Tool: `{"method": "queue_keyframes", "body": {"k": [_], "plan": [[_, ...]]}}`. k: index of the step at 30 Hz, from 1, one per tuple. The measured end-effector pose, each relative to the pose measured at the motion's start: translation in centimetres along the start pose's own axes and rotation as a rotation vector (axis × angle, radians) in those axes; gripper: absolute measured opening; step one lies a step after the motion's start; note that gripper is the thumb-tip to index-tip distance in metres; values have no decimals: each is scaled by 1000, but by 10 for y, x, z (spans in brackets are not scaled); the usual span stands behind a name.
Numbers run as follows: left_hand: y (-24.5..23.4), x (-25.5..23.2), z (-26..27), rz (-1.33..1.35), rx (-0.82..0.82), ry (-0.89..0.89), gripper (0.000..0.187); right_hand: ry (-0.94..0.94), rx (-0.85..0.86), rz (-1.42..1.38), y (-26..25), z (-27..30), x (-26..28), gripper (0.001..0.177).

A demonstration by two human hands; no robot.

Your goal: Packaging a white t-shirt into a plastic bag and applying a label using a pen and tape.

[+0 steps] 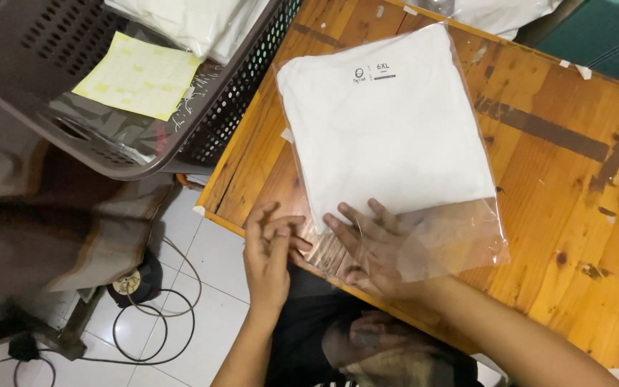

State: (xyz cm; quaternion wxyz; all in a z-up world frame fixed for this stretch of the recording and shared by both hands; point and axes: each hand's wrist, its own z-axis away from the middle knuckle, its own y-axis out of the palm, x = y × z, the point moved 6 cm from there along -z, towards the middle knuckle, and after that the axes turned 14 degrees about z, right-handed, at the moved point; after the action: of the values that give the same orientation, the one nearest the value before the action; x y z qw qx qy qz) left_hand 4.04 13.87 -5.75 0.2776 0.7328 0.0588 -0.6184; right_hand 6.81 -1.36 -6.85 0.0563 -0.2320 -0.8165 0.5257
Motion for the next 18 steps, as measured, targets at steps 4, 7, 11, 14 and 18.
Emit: {"method": "queue_keyframes", "body": {"k": [4, 7, 11, 14, 18], "plan": [[3, 14, -2, 13, 65, -236, 37, -51, 133, -50, 0, -9, 4, 77], [4, 15, -8, -99, 55, -259, 38, -54, 210, -159, 3, -6, 3, 73], [8, 11, -13, -251, 25, -324, 34, -116, 216, -65, -10, -4, 2, 81], [7, 13, -10, -445, 16, -376, 33, -23, 302, -65, -14, 8, -4, 77], [15, 10, -12, -450, 35, -442, 38, 101, 413, 335, -14, 40, -19, 82]]}}
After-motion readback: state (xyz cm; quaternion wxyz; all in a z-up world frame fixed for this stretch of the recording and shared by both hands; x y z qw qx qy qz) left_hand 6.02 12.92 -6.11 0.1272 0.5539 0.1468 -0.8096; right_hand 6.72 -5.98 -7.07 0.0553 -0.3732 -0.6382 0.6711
